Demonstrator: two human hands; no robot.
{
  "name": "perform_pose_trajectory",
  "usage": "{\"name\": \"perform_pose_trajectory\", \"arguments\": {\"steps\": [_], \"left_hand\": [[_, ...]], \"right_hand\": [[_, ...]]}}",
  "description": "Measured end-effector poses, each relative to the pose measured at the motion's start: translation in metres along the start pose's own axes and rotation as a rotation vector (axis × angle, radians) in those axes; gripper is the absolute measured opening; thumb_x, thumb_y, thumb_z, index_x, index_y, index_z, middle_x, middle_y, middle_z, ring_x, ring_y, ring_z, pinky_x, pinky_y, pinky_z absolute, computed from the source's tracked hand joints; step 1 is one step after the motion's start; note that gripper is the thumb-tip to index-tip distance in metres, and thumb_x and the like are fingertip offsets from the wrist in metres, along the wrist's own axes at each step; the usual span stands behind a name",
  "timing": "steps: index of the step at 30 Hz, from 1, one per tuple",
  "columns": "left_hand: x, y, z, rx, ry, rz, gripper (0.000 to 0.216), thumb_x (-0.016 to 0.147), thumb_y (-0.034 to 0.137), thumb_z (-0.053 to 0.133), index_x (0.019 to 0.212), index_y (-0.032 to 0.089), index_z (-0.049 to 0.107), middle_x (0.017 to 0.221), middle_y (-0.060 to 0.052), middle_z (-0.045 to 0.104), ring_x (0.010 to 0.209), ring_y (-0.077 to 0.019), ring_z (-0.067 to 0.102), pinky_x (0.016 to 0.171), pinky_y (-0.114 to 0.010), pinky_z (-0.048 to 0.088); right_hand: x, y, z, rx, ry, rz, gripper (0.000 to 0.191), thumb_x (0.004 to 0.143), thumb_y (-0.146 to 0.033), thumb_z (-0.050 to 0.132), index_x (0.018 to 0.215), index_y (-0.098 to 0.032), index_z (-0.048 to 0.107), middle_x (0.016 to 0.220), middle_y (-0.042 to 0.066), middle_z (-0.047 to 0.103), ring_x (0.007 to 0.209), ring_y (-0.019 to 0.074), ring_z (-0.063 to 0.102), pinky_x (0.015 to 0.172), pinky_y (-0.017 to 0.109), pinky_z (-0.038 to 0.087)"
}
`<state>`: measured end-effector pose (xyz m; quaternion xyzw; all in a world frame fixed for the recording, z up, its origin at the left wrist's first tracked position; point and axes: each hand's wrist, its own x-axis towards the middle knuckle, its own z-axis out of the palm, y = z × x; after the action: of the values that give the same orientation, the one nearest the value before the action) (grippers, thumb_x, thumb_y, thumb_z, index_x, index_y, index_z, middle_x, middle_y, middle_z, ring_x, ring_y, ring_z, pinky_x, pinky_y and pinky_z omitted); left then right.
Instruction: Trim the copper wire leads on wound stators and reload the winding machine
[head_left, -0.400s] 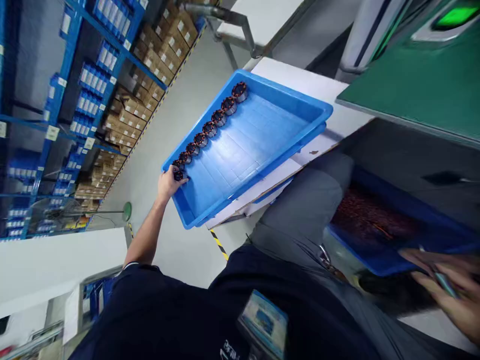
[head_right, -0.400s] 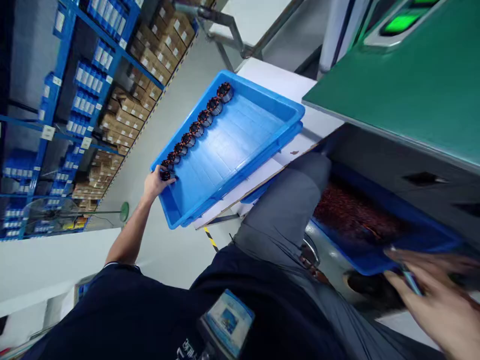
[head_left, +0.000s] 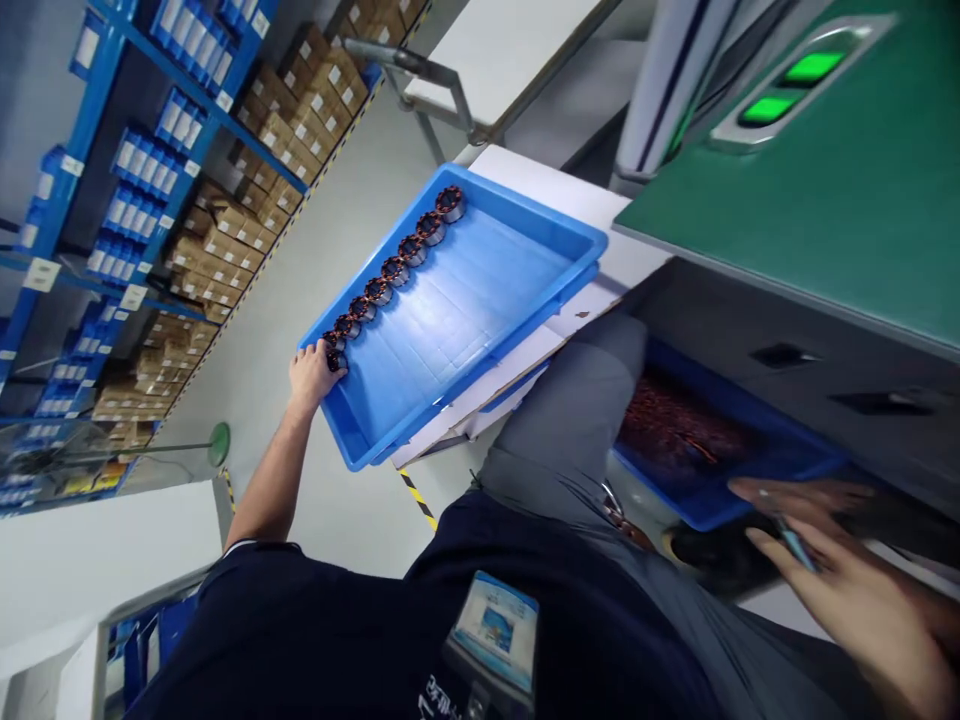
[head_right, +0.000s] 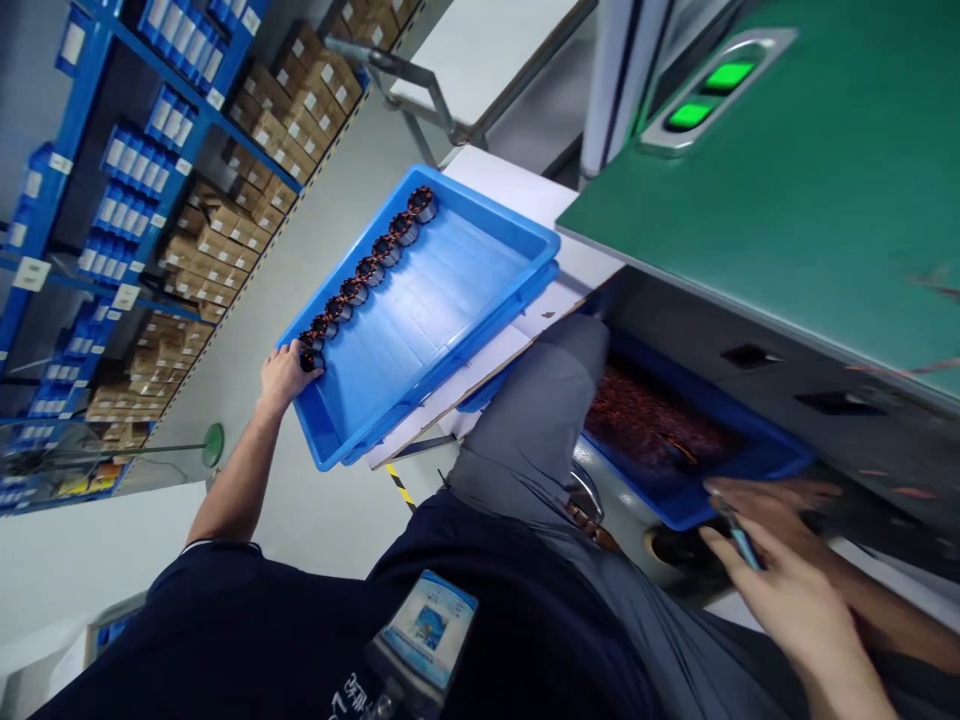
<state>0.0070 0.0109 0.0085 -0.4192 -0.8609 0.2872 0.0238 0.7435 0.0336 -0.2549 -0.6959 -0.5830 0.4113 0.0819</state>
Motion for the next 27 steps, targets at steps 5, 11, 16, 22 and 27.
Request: {"name": "perform_pose_trajectory", "arguments": {"steps": [5,11,16,22,27], "left_hand": [[-0.010,0.008,-0.022,0.061,-0.044,0.008,0.065,0.107,0.048,0.063,0.162,0.014,0.063,0.157,-0.030,0.071,0.152,-0.0525,0.061,0.129,-0.064,0.049],[-0.046,0.085,-0.096,-0.370,0.334,0.317,0.075,0.105,0.071,0.071,0.159,0.019,0.064,0.153,-0.025,0.070,0.142,-0.0528,0.066,0.124,-0.068,0.055],[-0.112,0.270,-0.191,-1.054,0.559,1.030,0.081,0.103,0.065,0.086,0.169,0.031,0.052,0.163,-0.013,0.067,0.145,-0.0370,0.070,0.124,-0.058,0.061],[-0.192,0.490,-0.263,-0.882,0.553,1.188,0.078,0.107,0.072,0.082,0.162,0.021,0.060,0.152,-0.022,0.070,0.156,-0.0485,0.061,0.126,-0.070,0.057],[-0.199,0.498,-0.282,-0.747,0.538,1.250,0.069,0.103,0.067,0.087,0.148,0.017,0.071,0.144,-0.021,0.075,0.154,-0.0495,0.062,0.131,-0.071,0.051]], "right_hand": [[-0.019,-0.009,-0.006,0.183,-0.018,0.191,0.036,0.071,-0.064,0.081,0.095,-0.038,0.084,0.123,0.021,0.090,0.130,0.0522,0.083,0.106,0.064,0.062],[-0.036,0.001,0.011,0.330,0.056,0.143,0.063,0.076,-0.067,0.075,0.119,-0.025,0.091,0.129,0.018,0.090,0.132,0.0454,0.083,0.125,0.060,0.058],[-0.041,-0.015,0.010,0.345,0.044,0.012,0.069,0.090,-0.060,0.073,0.141,-0.017,0.088,0.133,0.016,0.090,0.128,0.0377,0.084,0.125,0.052,0.060],[-0.064,-0.026,-0.005,0.374,0.100,-0.055,0.066,0.099,-0.060,0.074,0.150,-0.020,0.085,0.149,0.016,0.085,0.141,0.0377,0.080,0.134,0.056,0.054],[-0.099,-0.025,-0.013,0.468,0.194,0.025,0.066,0.098,-0.067,0.074,0.140,-0.018,0.088,0.141,0.016,0.088,0.133,0.0390,0.082,0.128,0.057,0.059]]}}
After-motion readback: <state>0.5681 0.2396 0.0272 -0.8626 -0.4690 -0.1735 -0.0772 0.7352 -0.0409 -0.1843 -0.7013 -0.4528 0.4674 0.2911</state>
